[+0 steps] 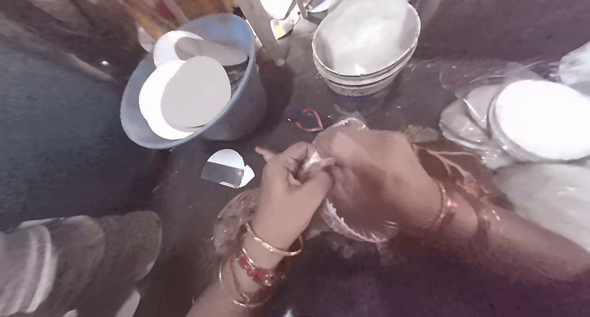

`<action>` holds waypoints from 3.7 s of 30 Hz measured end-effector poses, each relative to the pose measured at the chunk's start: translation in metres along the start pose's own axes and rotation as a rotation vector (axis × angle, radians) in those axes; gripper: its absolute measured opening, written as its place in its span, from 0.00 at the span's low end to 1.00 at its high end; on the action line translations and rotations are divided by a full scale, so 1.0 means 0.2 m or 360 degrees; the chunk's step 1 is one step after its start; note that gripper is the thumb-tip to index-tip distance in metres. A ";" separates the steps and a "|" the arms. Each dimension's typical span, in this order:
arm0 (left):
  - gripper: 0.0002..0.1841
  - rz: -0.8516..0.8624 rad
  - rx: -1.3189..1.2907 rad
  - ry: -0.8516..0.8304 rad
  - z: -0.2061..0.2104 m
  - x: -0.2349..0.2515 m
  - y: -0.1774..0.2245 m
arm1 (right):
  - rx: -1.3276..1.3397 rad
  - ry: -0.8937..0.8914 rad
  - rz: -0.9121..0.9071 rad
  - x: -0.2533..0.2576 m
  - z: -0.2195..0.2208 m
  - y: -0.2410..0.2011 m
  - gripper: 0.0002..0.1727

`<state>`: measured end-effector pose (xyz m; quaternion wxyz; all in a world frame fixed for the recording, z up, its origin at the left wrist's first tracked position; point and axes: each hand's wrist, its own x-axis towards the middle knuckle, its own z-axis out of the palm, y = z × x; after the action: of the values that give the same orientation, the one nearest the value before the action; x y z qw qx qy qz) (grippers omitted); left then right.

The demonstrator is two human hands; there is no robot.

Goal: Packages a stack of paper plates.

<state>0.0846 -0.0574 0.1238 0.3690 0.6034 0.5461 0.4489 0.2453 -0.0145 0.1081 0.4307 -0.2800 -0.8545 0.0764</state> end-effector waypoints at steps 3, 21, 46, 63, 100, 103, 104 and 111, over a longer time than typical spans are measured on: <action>0.04 -0.0057 0.0160 -0.0329 -0.09 0.03 0.07 | -0.0023 0.0091 -0.0096 0.03 0.00 0.05 0.06; 0.21 -0.0614 0.1636 -0.0395 -0.51 0.28 0.00 | 0.0936 -0.0121 0.0579 -0.05 -0.05 0.14 0.13; 0.09 0.0044 -0.0471 -0.0321 -0.03 -0.05 -0.02 | 0.0542 0.0260 0.0025 -0.08 0.03 -0.03 0.09; 0.24 -0.1027 -0.1101 -0.0227 -0.35 0.07 -0.05 | 0.0366 -0.0259 -0.0439 -0.08 -0.05 0.00 0.09; 0.11 0.1576 0.1447 0.0690 0.13 0.01 -0.31 | 0.0589 -0.0477 0.1095 0.00 -0.01 0.08 0.08; 0.13 0.1147 0.1289 0.0483 0.11 0.05 -0.25 | 0.0768 -0.0359 0.0959 -0.04 0.00 0.11 0.14; 0.11 0.0826 0.1113 0.0346 0.08 0.05 -0.19 | 0.0887 -0.0335 0.0847 -0.05 0.00 0.12 0.16; 0.17 -0.0802 -0.0721 -0.0552 -0.18 0.10 -0.01 | 0.0275 0.0132 0.0176 -0.11 0.11 0.05 0.11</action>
<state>0.0501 -0.0384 0.1358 0.6788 0.4203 0.4938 0.3446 0.2422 -0.0153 0.0750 0.4833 -0.2917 -0.8094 0.1618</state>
